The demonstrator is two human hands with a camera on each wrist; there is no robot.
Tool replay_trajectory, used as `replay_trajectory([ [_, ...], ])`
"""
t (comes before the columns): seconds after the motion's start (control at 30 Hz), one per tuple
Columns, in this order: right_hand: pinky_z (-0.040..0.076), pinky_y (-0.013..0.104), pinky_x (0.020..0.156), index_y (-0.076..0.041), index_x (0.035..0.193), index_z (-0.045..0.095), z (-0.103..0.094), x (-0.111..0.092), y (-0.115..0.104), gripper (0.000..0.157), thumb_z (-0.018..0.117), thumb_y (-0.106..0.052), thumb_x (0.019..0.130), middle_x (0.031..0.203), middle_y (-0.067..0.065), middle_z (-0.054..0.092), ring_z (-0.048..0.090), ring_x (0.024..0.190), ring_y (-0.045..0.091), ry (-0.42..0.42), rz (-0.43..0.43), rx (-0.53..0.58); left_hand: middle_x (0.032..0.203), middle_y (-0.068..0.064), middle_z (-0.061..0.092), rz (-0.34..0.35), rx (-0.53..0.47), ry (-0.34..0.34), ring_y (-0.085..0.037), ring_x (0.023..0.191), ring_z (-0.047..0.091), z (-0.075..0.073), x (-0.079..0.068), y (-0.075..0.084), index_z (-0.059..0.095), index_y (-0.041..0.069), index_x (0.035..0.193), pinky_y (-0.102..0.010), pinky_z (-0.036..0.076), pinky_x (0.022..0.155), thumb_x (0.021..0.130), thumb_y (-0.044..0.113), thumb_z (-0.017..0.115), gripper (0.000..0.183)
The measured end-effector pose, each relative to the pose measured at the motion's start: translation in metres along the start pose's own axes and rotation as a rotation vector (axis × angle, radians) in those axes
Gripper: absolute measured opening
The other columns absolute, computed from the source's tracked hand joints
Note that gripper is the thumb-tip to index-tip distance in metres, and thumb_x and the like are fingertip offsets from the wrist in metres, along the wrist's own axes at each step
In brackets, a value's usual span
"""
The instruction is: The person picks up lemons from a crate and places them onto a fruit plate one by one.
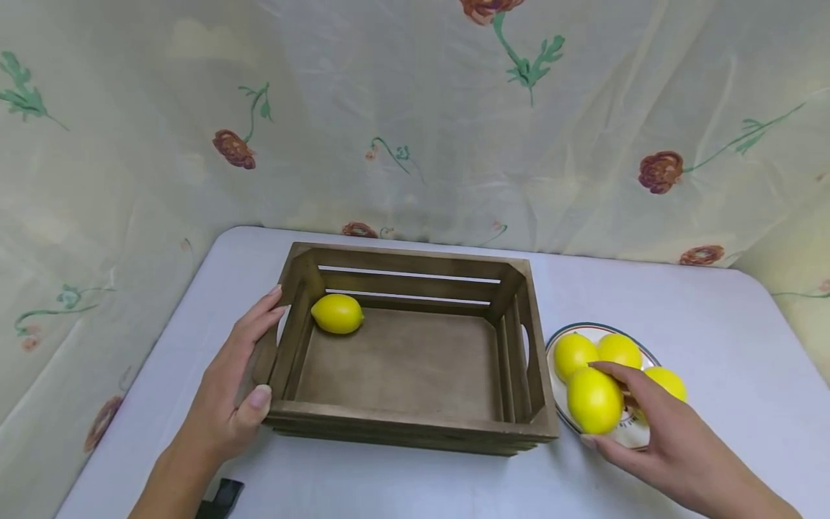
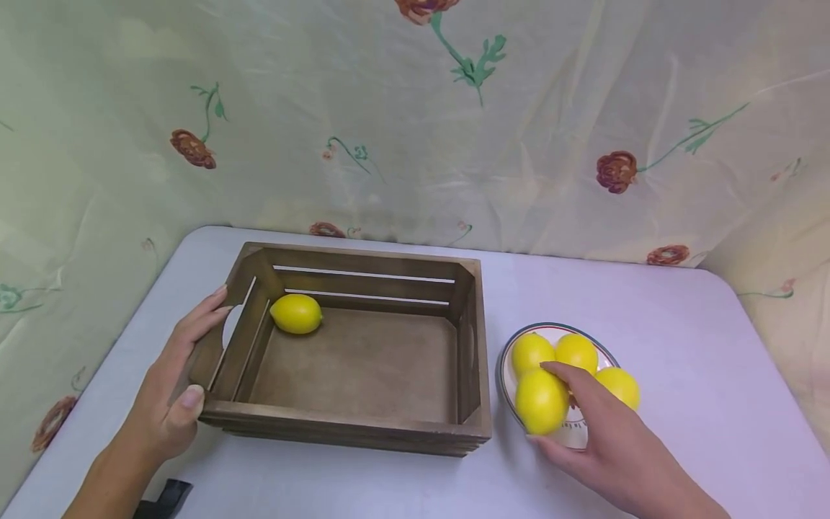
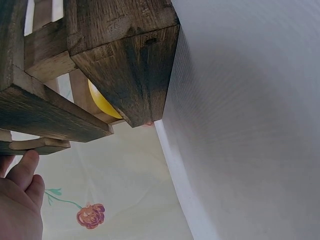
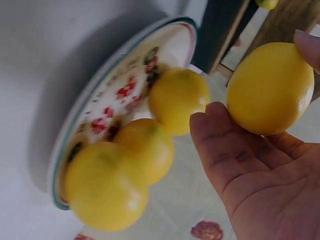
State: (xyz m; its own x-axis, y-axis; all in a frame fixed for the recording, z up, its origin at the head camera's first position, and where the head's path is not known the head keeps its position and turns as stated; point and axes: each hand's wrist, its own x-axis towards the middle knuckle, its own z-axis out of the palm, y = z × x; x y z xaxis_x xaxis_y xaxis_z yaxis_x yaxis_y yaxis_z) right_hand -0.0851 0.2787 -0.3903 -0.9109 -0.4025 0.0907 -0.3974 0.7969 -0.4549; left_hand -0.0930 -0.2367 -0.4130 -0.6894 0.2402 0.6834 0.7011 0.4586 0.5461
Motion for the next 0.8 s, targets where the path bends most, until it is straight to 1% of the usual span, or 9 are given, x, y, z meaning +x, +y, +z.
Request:
replay_trajectory([
  [0.03,0.062,0.030,0.079,-0.011,0.144,0.049,0.001,0.000,0.002,0.087,0.097,-0.027,0.074,0.130,0.006,0.062,0.061,0.100,0.017,-0.013,0.018,0.006,0.160,-0.026,0.040,-0.001,0.001,0.001,-0.035,0.150,0.037,0.000,0.000,0.000,0.046,-0.010,0.149,-0.034,0.024,0.124,0.106,0.054,0.040,0.077],
  [0.1,0.062,0.034,0.078,-0.009,0.144,0.049,0.003,-0.001,0.006,0.087,0.097,-0.028,0.074,0.130,0.010,0.062,0.063,0.100,0.022,-0.034,0.053,0.004,0.160,-0.026,0.040,-0.001,0.000,0.002,-0.035,0.150,0.037,0.000,0.000,0.000,0.046,-0.010,0.149,-0.034,0.024,0.124,0.106,0.054,0.040,0.077],
  [0.2,0.062,0.034,0.078,-0.007,0.144,0.049,0.006,-0.003,0.012,0.087,0.097,-0.029,0.074,0.130,0.014,0.063,0.064,0.100,0.025,-0.034,0.071,-0.002,0.160,-0.027,0.040,0.001,-0.002,0.001,-0.035,0.150,0.037,0.000,0.000,0.000,0.046,-0.010,0.148,-0.035,0.024,0.124,0.106,0.053,0.040,0.077],
  [0.33,0.056,0.018,0.082,-0.009,0.145,0.048,0.010,-0.005,0.017,0.088,0.097,-0.024,0.073,0.132,0.008,0.059,0.059,0.101,0.020,0.001,0.045,-0.011,0.160,-0.026,0.040,-0.006,0.003,-0.002,-0.035,0.151,0.036,-0.001,0.001,0.001,0.046,-0.010,0.149,-0.035,0.023,0.125,0.106,0.053,0.040,0.076],
  [0.4,0.047,0.007,0.087,-0.009,0.144,0.048,0.012,-0.005,0.019,0.088,0.097,-0.023,0.073,0.132,0.006,0.056,0.055,0.103,0.019,0.020,0.035,-0.013,0.161,-0.026,0.040,-0.007,0.003,-0.001,-0.035,0.151,0.036,-0.001,0.000,0.001,0.046,-0.010,0.149,-0.035,0.023,0.125,0.106,0.053,0.040,0.076],
  [0.47,0.035,0.000,0.092,-0.009,0.143,0.048,0.015,-0.006,0.021,0.087,0.097,-0.023,0.072,0.132,0.005,0.054,0.051,0.105,0.018,0.035,0.029,-0.017,0.161,-0.026,0.039,-0.009,0.002,-0.002,-0.035,0.151,0.036,-0.001,0.000,0.001,0.046,-0.009,0.149,-0.035,0.023,0.125,0.106,0.052,0.041,0.075],
  [0.57,0.023,-0.003,0.094,-0.007,0.138,0.050,0.018,-0.007,0.024,0.084,0.098,-0.022,0.071,0.128,0.007,0.055,0.048,0.105,0.019,0.067,0.018,-0.033,0.161,-0.025,0.039,-0.013,0.000,-0.009,-0.035,0.151,0.036,-0.001,0.000,0.001,0.045,-0.009,0.150,-0.035,0.023,0.124,0.106,0.051,0.041,0.074],
  [0.7,0.026,0.001,0.092,-0.007,0.134,0.054,0.024,-0.008,0.027,0.078,0.097,-0.028,0.072,0.123,0.007,0.057,0.049,0.103,0.018,0.072,0.046,-0.055,0.162,-0.024,0.038,-0.026,0.003,-0.019,-0.035,0.151,0.035,-0.002,-0.001,0.001,0.045,-0.007,0.151,-0.034,0.023,0.124,0.106,0.050,0.042,0.073],
  [0.8,0.038,0.013,0.092,-0.008,0.134,0.055,0.027,-0.008,0.026,0.076,0.094,-0.039,0.076,0.124,0.007,0.058,0.051,0.104,0.021,0.042,0.110,-0.068,0.163,-0.024,0.038,-0.030,0.001,-0.018,-0.034,0.152,0.035,-0.002,-0.002,0.001,0.045,-0.007,0.151,-0.034,0.023,0.124,0.106,0.051,0.041,0.073],
])
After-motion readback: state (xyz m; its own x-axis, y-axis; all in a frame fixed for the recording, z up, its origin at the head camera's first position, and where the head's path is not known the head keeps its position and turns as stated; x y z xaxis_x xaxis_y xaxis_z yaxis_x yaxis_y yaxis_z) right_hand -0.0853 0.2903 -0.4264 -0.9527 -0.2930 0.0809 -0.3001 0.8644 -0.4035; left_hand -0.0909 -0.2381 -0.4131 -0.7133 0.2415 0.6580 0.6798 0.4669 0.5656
